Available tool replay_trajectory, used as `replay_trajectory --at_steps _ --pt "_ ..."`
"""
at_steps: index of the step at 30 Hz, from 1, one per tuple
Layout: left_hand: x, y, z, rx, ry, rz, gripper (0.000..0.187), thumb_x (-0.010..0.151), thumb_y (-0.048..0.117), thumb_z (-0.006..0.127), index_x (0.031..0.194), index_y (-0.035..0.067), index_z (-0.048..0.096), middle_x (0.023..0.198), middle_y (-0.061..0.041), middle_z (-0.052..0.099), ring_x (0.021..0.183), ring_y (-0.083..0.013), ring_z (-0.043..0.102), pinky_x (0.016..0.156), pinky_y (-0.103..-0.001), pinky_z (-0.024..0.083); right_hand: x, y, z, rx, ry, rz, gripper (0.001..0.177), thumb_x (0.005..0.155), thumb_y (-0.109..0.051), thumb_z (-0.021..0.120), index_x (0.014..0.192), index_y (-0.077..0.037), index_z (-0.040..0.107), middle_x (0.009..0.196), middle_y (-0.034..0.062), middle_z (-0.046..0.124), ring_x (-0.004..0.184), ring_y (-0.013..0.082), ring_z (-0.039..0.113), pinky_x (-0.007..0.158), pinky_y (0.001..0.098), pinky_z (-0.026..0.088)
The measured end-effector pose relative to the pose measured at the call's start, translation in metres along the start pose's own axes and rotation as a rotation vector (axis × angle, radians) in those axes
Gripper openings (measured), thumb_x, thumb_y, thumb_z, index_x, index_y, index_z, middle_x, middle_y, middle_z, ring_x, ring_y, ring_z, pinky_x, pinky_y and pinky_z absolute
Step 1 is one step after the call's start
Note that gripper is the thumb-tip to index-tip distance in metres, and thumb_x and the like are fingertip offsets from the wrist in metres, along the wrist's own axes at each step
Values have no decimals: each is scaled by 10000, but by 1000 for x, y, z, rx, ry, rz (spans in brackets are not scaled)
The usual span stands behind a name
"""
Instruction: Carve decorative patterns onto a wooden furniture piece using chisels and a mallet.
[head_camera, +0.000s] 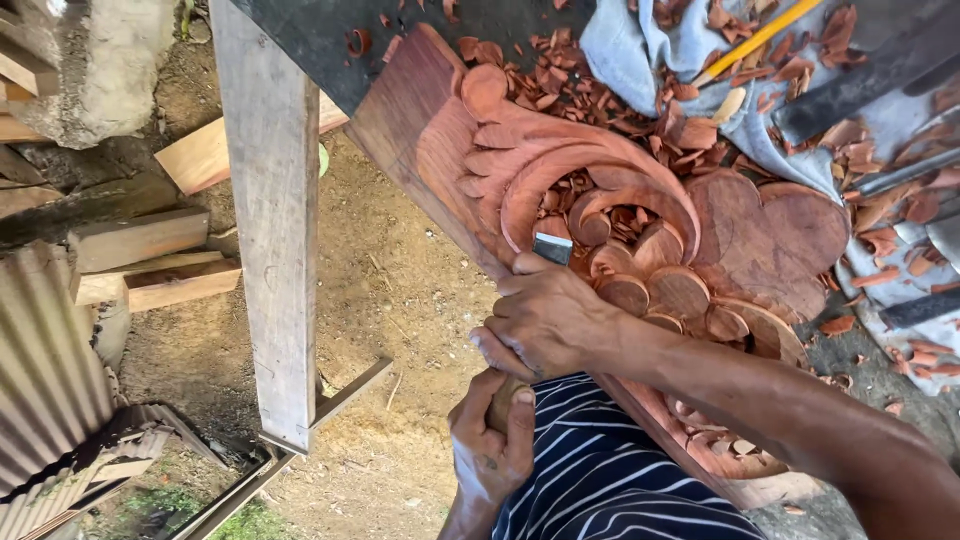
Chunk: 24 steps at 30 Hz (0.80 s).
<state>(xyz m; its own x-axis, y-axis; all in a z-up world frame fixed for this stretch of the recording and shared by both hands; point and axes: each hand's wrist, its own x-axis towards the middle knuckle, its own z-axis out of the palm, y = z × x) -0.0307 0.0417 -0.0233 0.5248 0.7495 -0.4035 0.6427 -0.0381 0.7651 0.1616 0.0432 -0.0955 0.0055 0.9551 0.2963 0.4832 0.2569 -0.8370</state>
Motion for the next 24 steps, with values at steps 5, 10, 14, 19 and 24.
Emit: replay_trajectory --at_steps 5,10,14,19,24 --pt "-4 0 8 20 15 -9 285 960 184 665 1147 -30 638 861 -153 741 743 -209 729 670 -343 570 0 0 -2 47 -25 15 387 935 -248 651 566 -136 617 544 12 546 582 208 528 666 378 388" --pt "-2 6 18 -110 46 -102 252 985 196 660 1113 -20 639 767 -101 674 652 -146 597 597 -298 492 1 3 -8 58 31 28 377 921 -227 637 560 -126 597 542 16 528 621 222 536 754 377 419" --pt "-2 15 14 -194 72 -13 294 1049 197 623 1222 -39 606 952 -116 672 793 -142 580 695 -296 502 3 2 -9 60 44 46 407 910 -231 643 524 -124 572 525 30 512 618 225 536 792 388 432" --pt "-5 17 6 -109 7 -28 292 1024 205 635 1200 -26 607 914 -82 702 774 -113 635 680 -282 531 0 1 -9 96 13 24 358 932 -239 646 593 -127 622 539 29 522 586 216 520 724 384 412" --pt "-2 18 15 -163 28 -140 278 1007 203 641 1165 -26 619 833 -60 642 695 -92 538 607 -267 463 5 7 -12 112 2 18 368 924 -238 643 573 -132 612 537 21 527 575 222 513 691 393 402"
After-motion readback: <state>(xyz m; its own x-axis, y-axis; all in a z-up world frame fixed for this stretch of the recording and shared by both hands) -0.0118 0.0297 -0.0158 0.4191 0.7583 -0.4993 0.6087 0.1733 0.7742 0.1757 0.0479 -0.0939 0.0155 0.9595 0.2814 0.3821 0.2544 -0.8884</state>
